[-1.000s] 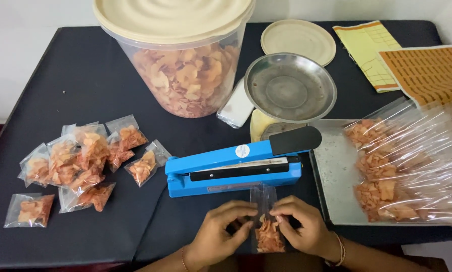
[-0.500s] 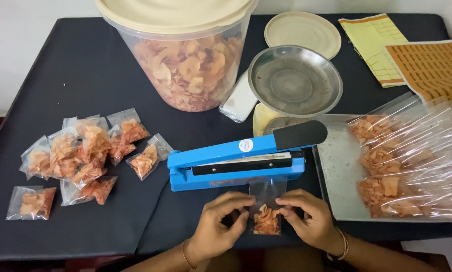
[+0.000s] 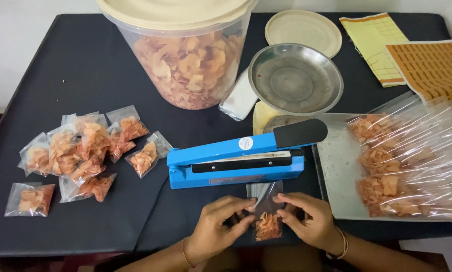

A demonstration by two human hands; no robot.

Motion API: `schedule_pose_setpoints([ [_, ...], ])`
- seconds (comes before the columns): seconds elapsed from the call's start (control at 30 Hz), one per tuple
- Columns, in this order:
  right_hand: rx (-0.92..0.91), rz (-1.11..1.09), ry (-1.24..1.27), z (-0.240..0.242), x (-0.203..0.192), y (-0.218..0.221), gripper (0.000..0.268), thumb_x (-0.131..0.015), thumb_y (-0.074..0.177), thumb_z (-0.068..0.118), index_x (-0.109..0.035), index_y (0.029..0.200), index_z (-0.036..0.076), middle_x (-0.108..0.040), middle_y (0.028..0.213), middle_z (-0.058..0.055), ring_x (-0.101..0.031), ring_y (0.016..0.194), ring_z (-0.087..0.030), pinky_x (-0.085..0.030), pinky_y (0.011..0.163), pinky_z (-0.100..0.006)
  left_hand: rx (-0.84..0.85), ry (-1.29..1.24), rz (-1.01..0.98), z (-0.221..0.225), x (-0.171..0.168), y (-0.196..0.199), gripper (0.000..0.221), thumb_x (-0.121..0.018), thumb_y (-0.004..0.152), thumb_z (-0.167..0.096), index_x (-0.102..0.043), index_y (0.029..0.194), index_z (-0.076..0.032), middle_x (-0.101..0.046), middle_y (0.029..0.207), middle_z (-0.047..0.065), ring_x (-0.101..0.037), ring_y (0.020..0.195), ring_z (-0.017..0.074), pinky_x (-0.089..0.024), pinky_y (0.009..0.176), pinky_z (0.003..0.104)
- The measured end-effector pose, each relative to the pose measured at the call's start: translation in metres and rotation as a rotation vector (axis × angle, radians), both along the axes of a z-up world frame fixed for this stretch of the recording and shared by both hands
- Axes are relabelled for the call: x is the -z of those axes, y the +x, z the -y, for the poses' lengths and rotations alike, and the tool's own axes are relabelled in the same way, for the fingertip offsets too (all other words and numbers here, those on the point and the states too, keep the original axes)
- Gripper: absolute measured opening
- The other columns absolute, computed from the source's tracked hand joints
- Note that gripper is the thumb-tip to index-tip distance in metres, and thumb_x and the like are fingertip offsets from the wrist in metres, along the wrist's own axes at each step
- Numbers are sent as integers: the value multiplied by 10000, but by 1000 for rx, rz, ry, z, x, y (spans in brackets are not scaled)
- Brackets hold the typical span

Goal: Using a manual heat sealer to close small plastic bags filled with snack chips.

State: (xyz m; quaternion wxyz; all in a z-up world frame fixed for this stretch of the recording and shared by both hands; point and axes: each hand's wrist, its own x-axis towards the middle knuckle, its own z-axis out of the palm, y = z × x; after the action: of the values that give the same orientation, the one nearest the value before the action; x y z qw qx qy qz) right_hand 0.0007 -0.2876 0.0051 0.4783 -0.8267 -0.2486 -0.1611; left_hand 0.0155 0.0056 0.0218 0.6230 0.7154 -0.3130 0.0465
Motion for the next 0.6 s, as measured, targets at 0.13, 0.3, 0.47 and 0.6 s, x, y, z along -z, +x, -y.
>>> schedule_pose_setpoints([
  [0.13, 35, 12, -19, 1, 3, 0, 405, -904, 905, 94, -801, 1294, 46, -894, 1205, -122, -906, 886, -134, -768, 846, -264, -29, -10, 13, 1, -3, 1, 396, -847, 1026, -63, -770, 1413, -99, -841, 1162, 100, -808, 957, 193, -695, 737, 286],
  [0.3, 38, -15, 15, -6, -6, 1, 322, -853, 935, 48, -810, 1254, 62, -897, 1097, -102, -828, 600, -92, -720, 639, -202, -59, -21, 7, 1, 0, 3, 355, -845, 1020, -58, -789, 1370, -88, -848, 1152, 83, -808, 962, 185, -703, 761, 286],
  [0.47, 48, -16, 30, -10, -14, 2, 297, -860, 925, 50, -828, 1221, 50, -903, 1053, -105, -820, 580, -87, -715, 590, -182, -127, 5, 23, 2, -2, 3, 307, -865, 1007, -82, -829, 1311, -101, -873, 1082, 78, -763, 845, 154, -667, 704, 275],
  [0.6, 51, -9, -5, -9, -11, 4, 232, -852, 934, 54, -846, 1166, 59, -902, 1061, -104, -819, 567, -84, -674, 559, -174, -154, 36, 48, 2, -4, 3, 214, -861, 1005, -110, -857, 1219, -89, -889, 1095, 77, -775, 872, 164, -647, 690, 282],
])
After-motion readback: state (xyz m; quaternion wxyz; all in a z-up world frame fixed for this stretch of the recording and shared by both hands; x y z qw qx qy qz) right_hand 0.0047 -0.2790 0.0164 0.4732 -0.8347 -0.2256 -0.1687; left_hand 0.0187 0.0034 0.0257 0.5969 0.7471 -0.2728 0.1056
